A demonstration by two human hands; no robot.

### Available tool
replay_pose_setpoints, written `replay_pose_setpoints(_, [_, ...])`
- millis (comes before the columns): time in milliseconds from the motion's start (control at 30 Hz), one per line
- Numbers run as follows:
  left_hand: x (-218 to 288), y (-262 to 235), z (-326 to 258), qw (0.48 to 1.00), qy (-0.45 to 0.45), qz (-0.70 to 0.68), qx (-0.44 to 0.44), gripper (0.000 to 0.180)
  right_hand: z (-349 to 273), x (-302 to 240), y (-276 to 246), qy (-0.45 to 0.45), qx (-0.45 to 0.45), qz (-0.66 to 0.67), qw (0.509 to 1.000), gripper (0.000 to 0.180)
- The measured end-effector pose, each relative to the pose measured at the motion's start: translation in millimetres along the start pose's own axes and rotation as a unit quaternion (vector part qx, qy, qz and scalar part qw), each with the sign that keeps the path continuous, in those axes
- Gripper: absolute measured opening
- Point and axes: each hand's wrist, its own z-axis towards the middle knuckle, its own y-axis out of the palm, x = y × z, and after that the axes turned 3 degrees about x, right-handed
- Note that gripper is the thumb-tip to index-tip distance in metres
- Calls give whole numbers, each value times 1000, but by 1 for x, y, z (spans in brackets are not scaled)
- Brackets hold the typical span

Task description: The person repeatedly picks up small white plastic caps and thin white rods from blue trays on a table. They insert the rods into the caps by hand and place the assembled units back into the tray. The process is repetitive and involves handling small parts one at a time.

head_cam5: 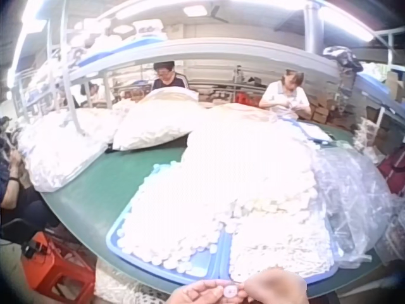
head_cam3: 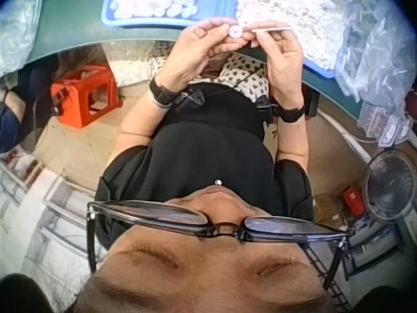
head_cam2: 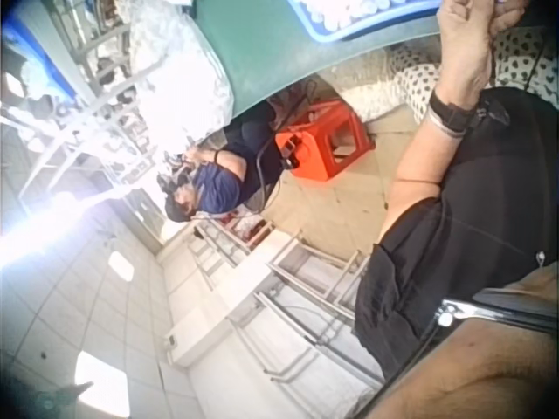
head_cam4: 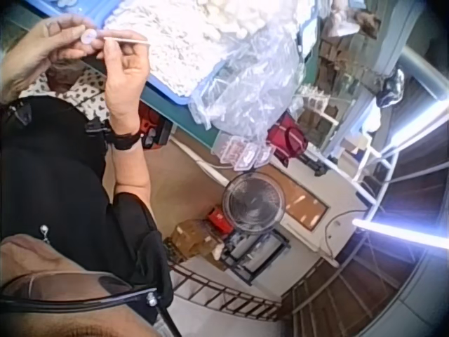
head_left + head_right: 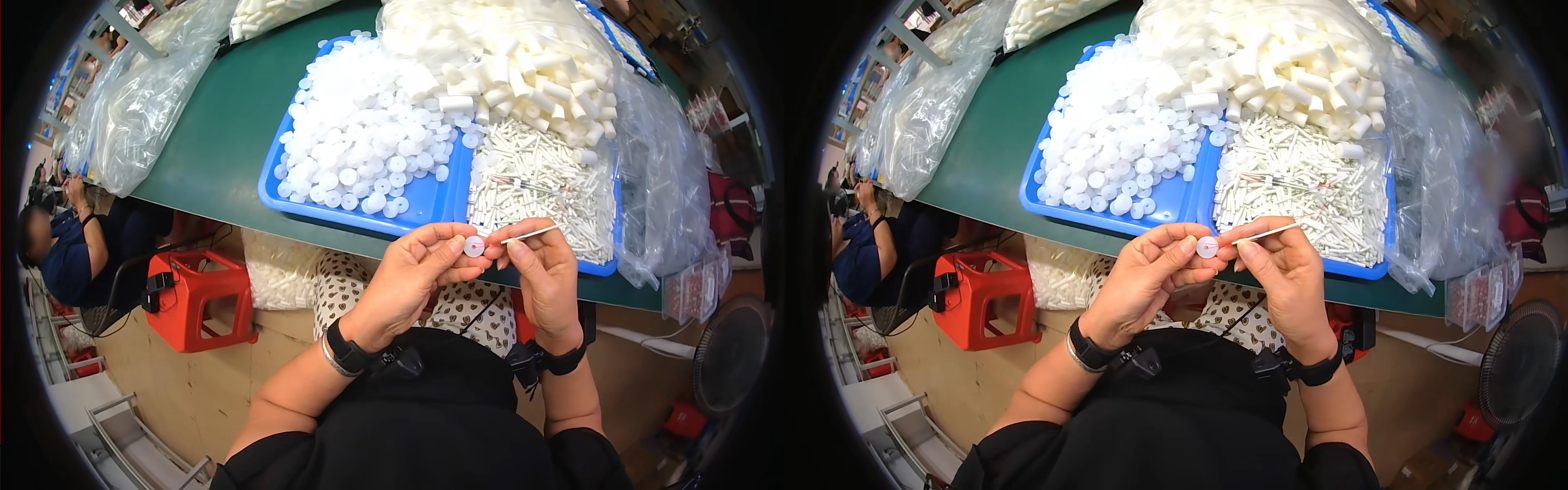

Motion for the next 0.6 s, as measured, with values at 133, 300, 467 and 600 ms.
replay_pose_setpoints(133, [-1,-3,1,1000,0,-12,9,28,-2,-5,2,-13,2,-61,998,13])
replay_pose_setpoints(300, [-4,-5,4,1000,-6,-24,15,27,-5,-5,2,-33,-17,-75,997,13])
replay_pose_setpoints(467, [-8,-5,5,999,5,-35,14,26,-5,-3,-1,-29,-41,-86,995,11])
replay_pose_setpoints(600, [-10,-5,5,1000,5,-18,14,27,-5,-2,-1,-27,-44,-93,994,11])
